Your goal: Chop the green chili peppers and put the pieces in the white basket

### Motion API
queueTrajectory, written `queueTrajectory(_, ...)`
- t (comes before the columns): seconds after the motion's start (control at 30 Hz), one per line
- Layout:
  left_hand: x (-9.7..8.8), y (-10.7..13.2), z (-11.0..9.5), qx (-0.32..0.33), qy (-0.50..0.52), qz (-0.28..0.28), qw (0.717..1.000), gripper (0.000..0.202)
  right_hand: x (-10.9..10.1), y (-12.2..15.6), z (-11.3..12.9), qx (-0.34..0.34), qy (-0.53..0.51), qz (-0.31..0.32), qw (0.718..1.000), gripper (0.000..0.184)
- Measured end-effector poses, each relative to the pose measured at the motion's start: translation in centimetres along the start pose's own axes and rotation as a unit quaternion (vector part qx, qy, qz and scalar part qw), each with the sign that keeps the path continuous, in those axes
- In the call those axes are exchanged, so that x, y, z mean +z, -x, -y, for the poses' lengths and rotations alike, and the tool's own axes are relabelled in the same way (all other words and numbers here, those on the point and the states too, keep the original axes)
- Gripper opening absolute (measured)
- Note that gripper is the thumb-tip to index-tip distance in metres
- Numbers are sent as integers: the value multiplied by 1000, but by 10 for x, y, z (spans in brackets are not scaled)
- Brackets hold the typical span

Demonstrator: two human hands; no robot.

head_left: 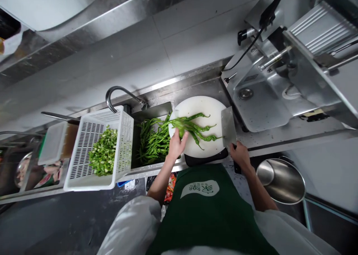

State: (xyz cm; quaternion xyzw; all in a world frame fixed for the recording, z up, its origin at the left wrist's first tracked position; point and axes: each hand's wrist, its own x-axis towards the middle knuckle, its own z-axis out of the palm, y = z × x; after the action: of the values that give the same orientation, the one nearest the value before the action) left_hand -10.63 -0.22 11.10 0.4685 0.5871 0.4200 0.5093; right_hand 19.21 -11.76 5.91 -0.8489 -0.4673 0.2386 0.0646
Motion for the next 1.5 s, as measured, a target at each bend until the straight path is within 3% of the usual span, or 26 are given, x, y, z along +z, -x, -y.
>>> queueTrajectory(0.03, -5, -1, 1, 59, -132, 83, 986, 37, -1, 0, 0, -1, 1, 2, 1000, 35)
queueTrajectory(0.07, -9, -3, 4, 115, -266, 167, 942, 31, -1, -1, 0, -2, 1, 5, 1000, 35)
queueTrajectory(0.1, -12, -6, 9, 157, -376, 239, 881, 28, -1, -1, 0, -1, 1, 8, 1000, 35)
queueTrajectory(0.17, -13, -13, 22, 189, -485, 331, 787, 34, -2, -1, -1, 4, 1, 15, 1000, 36)
queueTrajectory(0.2, -11, -18, 30, 192, -499, 357, 766, 39, -2, -1, -1, 8, 3, 18, 1000, 37)
queueTrajectory(0.23, -9, -22, 37, 192, -496, 367, 763, 44, -3, -1, 0, 12, 6, 20, 1000, 37)
queueTrajectory(0.3, 2, -31, 48, 188, -472, 357, 784, 45, -4, 0, 2, 17, 11, 24, 1000, 37)
queueTrajectory(0.4, 27, -40, 57, 158, -457, 290, 826, 35, -8, 1, 6, 21, 12, 28, 999, 37)
queueTrajectory(0.47, 44, -42, 58, 128, -458, 246, 845, 33, -10, 2, 8, 25, 13, 32, 999, 36)
queueTrajectory(0.53, 54, -44, 55, 111, -443, 237, 857, 35, -12, 3, 11, 29, 15, 38, 999, 36)
queueTrajectory(0.63, 55, -52, 45, 149, -407, 247, 866, 21, -13, 4, 13, 27, 18, 42, 999, 35)
queueTrajectory(0.7, 52, -59, 37, 180, -422, 234, 857, 10, -13, 5, 14, 26, 19, 40, 999, 35)
queueTrajectory(0.87, 58, -74, 27, 208, -525, 246, 788, 17, -12, 5, 15, 31, 22, 32, 999, 35)
queueTrajectory(1.1, 98, -58, 37, 238, -516, 344, 748, 9, -10, 5, 15, 31, 14, 36, 999, 35)
queueTrajectory(1.23, 117, -53, 39, 244, -447, 363, 781, 14, -9, 5, 13, 34, 0, 38, 999, 35)
queueTrajectory(1.3, 116, -63, 36, 247, -399, 317, 824, 17, -9, 5, 13, 34, 1, 39, 999, 34)
queueTrajectory(1.4, 108, -90, 27, 224, -378, 201, 875, 12, -9, 5, 14, 35, 8, 39, 999, 34)
queueTrajectory(1.5, 103, -110, 18, 177, -412, 197, 872, 9, -10, 5, 15, 38, 10, 42, 998, 33)
